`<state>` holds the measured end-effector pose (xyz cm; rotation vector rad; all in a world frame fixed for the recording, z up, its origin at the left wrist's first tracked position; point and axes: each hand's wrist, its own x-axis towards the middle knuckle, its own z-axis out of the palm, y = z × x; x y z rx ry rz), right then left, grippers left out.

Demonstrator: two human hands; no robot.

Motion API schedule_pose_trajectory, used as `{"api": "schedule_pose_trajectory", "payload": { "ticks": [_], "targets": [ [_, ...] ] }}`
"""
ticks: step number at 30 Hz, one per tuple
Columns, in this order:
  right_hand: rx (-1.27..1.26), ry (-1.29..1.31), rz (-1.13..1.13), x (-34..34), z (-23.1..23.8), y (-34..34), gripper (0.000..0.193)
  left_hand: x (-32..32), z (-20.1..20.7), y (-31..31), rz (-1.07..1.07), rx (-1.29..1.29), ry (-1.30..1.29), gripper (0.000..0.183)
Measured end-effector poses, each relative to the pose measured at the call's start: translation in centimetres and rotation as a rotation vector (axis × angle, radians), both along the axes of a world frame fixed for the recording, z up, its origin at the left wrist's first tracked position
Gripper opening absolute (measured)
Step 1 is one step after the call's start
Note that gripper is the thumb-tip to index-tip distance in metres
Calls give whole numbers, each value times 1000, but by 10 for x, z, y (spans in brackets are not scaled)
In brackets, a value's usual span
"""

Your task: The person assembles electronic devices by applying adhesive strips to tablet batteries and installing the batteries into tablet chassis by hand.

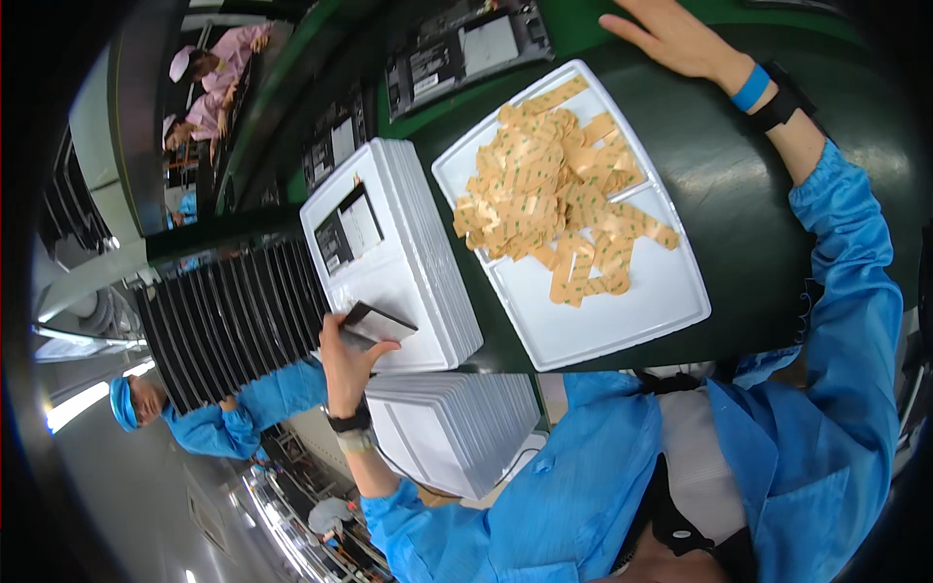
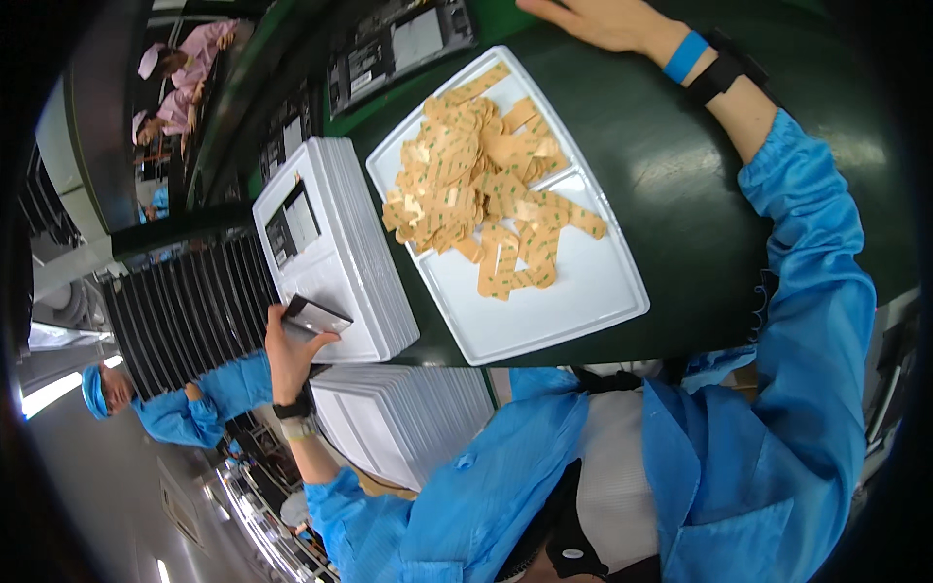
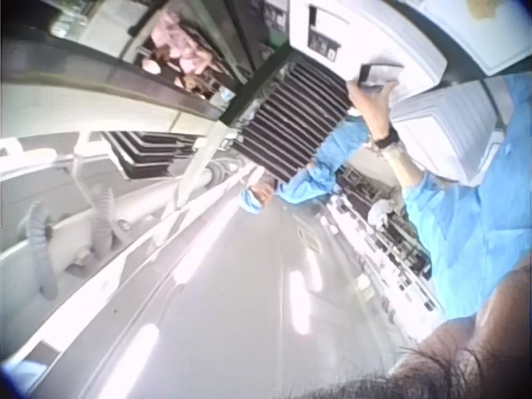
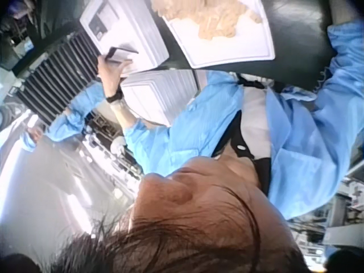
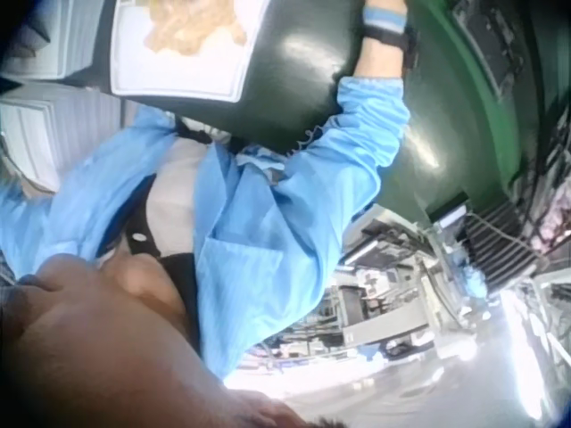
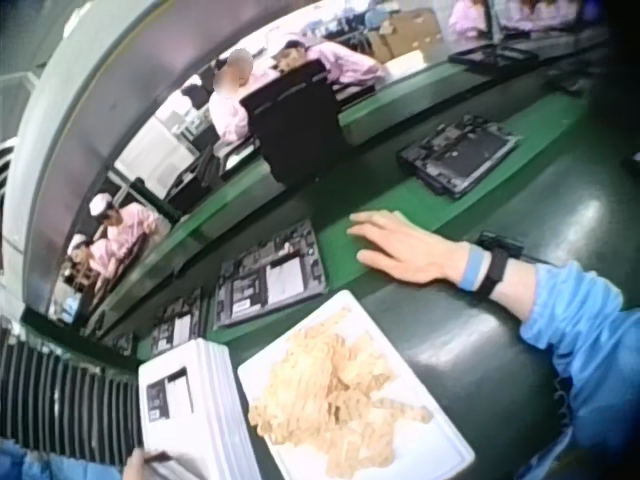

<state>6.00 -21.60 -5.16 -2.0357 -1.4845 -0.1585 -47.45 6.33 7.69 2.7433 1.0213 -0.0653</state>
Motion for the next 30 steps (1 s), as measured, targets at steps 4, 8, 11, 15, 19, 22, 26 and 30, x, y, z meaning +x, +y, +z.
{"api": "schedule_pose_trajectory", "payload": {
  "ticks": [4,8,11,15,19,22,26,30],
  "targets": [
    [146,-225,-34,3,-1,7,37,-7,9,-29,139,-113,-501,48],
    [251,-25,43,7,3,17,42,58,39,-85,-49,-217,-912,74],
    [377,164,178,-40,61,16,39,125,54,-105,-258,-347,-927,81],
    [448,716,481,-110,147,1,40,196,64,-120,-338,-385,-981,72],
    [660,1039,537,-123,174,0,35,254,63,-115,-374,-625,-1105,67],
    [797,1024,432,-114,177,0,31,286,57,-112,-430,-717,-1178,60],
    [846,1011,317,-84,168,-2,29,321,44,-108,-433,-895,-1160,52],
    [921,1042,237,-73,160,3,23,351,30,-103,-445,-1025,-1131,50]
  ]
}}
